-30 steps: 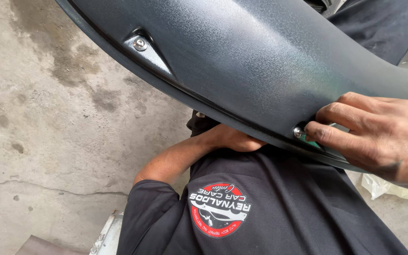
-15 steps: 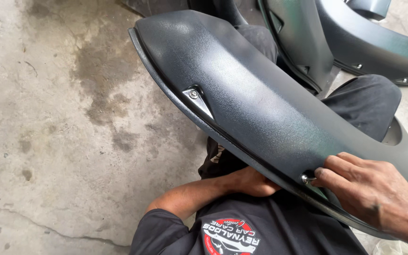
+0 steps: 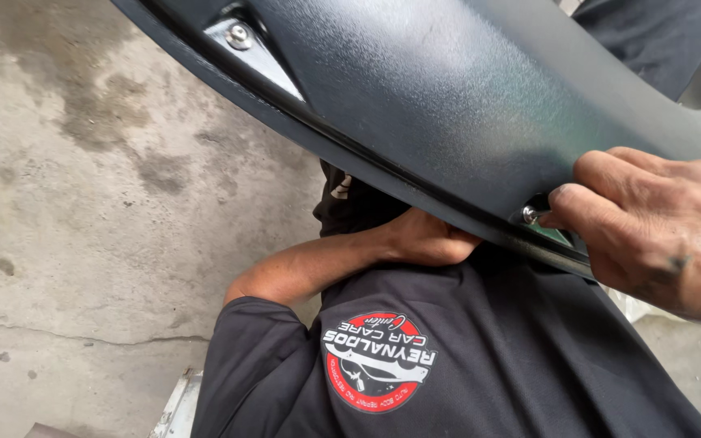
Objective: The person sits on the workshop floor holding a black plastic fender flare on their lap and fastens screws into it one by one using a small hand tool, repositioning the flare between screws and setting finished pieces aside.
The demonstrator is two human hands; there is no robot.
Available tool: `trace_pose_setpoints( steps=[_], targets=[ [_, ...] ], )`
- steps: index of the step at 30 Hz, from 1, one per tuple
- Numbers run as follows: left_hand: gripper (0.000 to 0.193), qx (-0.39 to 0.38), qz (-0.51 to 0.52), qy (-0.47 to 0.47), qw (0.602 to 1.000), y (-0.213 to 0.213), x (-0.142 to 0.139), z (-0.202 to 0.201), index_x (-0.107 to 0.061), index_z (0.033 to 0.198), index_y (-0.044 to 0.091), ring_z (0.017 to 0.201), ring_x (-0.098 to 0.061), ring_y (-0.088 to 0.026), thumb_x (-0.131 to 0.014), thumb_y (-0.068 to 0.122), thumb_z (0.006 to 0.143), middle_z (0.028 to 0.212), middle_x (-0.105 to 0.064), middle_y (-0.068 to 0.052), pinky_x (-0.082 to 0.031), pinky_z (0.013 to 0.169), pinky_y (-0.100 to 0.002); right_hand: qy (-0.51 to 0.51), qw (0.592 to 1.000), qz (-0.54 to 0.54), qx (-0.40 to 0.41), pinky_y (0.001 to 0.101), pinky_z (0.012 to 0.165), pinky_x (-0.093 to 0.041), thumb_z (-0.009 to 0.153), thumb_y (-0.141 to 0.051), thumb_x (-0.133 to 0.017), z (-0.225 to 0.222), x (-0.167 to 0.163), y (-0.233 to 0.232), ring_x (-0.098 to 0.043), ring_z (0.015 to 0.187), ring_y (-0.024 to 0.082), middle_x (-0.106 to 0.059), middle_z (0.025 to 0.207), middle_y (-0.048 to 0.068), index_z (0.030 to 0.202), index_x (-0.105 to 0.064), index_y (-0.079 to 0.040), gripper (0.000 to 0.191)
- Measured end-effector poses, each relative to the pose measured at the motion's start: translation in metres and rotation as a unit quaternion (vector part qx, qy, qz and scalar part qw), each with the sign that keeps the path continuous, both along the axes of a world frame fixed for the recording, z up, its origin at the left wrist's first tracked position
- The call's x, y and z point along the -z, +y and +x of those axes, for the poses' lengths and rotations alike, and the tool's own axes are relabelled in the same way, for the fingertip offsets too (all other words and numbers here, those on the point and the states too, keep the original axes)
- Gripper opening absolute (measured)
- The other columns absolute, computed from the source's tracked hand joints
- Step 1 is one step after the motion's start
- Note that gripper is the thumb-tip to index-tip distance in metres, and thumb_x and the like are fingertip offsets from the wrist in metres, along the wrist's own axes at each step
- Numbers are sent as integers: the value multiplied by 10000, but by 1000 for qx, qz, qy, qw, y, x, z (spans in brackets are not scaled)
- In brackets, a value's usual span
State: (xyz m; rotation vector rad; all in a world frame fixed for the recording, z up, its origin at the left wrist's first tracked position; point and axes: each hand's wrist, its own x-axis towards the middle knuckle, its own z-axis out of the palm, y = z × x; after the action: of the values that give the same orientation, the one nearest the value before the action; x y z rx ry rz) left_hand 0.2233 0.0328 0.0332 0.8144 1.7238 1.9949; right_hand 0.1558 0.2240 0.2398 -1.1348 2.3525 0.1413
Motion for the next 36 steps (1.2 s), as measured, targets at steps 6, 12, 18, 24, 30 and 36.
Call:
trace_pose_setpoints(
  steps=[6,12,18,24,30,36],
  targets=[
    [69,8,64,-47,997,-3,-6,0,-621,860,51,650,-519,-125,-630,18,920,709,-551,-19,-433,599,-343,-13,998,63,27,317,577,-552,836,-249,-746,2,-7,-10,-698,805,121,-562,767,-12,950,-638,-156,182],
    [48,36,42,-55,997,-3,6,6,-683,901,48,658,-546,-162,-661,6,896,725,-594,-48,-441,606,-354,-45,998,-26,46,382,567,-518,834,-144,-713,-3,-9,-19,-654,711,166,-514,735,13,870,-643,-141,79],
    [168,-5,25,59,998,-26,-15,-20,-696,1090,60,904,-693,-248,-673,38,925,990,-715,-91,-555,801,-362,-26,981,-188,-38,382,511,-527,675,-88,-717,-21,-9,2,-670,695,238,-619,782,42,905,-684,-59,234],
    [265,-29,97,-52,993,-32,3,-25,-653,1307,67,1157,-669,-228,-652,95,1043,1229,-708,-109,-560,1008,-325,-42,951,-305,24,325,682,-580,741,-114,-732,-46,31,22,-712,752,201,-701,886,76,882,-708,-73,148],
    [222,-108,4,18,994,-39,36,-20,-687,1230,34,1127,-682,-251,-639,58,1014,1207,-719,-123,-564,985,-358,12,931,-357,-74,367,678,-581,762,-190,-749,-47,29,23,-746,801,266,-721,875,110,912,-670,-57,216],
    [232,-146,-42,27,988,-48,35,-23,-679,1229,4,1138,-697,-264,-617,31,1007,1202,-720,-139,-580,977,-370,-38,940,-329,86,336,730,-599,906,-115,-632,-68,-5,17,-767,858,263,-755,926,93,1013,-645,-72,116]
  ],
)
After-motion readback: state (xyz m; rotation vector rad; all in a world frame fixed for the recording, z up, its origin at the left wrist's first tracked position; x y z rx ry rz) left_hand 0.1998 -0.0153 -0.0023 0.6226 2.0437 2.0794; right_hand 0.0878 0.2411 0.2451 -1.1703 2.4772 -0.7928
